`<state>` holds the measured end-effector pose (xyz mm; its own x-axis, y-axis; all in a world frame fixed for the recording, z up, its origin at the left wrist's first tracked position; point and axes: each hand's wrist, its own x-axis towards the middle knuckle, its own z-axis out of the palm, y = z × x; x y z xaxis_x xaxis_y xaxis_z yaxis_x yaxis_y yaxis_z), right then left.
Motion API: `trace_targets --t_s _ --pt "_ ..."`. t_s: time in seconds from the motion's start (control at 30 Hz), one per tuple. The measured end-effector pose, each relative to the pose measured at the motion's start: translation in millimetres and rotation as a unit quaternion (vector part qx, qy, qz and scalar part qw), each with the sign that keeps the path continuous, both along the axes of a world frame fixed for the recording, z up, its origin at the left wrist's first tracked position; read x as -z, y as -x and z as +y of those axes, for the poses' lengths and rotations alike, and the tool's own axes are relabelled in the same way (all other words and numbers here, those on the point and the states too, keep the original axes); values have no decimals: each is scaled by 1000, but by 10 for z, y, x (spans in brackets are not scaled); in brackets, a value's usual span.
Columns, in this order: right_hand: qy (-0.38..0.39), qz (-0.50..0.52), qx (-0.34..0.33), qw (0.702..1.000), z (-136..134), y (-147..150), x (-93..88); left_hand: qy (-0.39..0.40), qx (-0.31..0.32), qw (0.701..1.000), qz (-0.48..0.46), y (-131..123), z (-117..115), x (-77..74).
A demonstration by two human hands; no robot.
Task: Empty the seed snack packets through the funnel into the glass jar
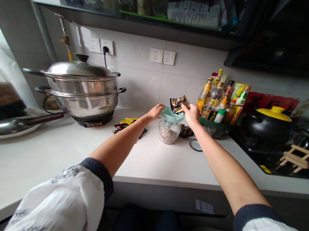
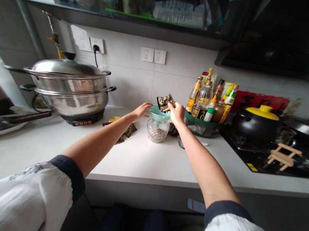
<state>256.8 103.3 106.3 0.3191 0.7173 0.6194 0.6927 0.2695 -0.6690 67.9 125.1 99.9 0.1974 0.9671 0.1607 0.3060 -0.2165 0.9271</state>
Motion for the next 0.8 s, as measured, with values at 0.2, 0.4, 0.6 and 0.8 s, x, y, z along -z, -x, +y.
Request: trace_targets --t_s 0.2,0.4,0.6,0.8 --pt "-14 -1 2 1000 37 3 -56 -37 -31 998 47 -42 57 68" --pt "-14 -6 6 1000 -20 57 -51 -77 -42 993 84 -41 103 115" --pt "1 -28 3 1000 11 51 -91 -93 -36 990 99 -36 95 132" --pt "-20 -14 10 1000 11 32 -33 -90 -35 991 94 -33 73 111"
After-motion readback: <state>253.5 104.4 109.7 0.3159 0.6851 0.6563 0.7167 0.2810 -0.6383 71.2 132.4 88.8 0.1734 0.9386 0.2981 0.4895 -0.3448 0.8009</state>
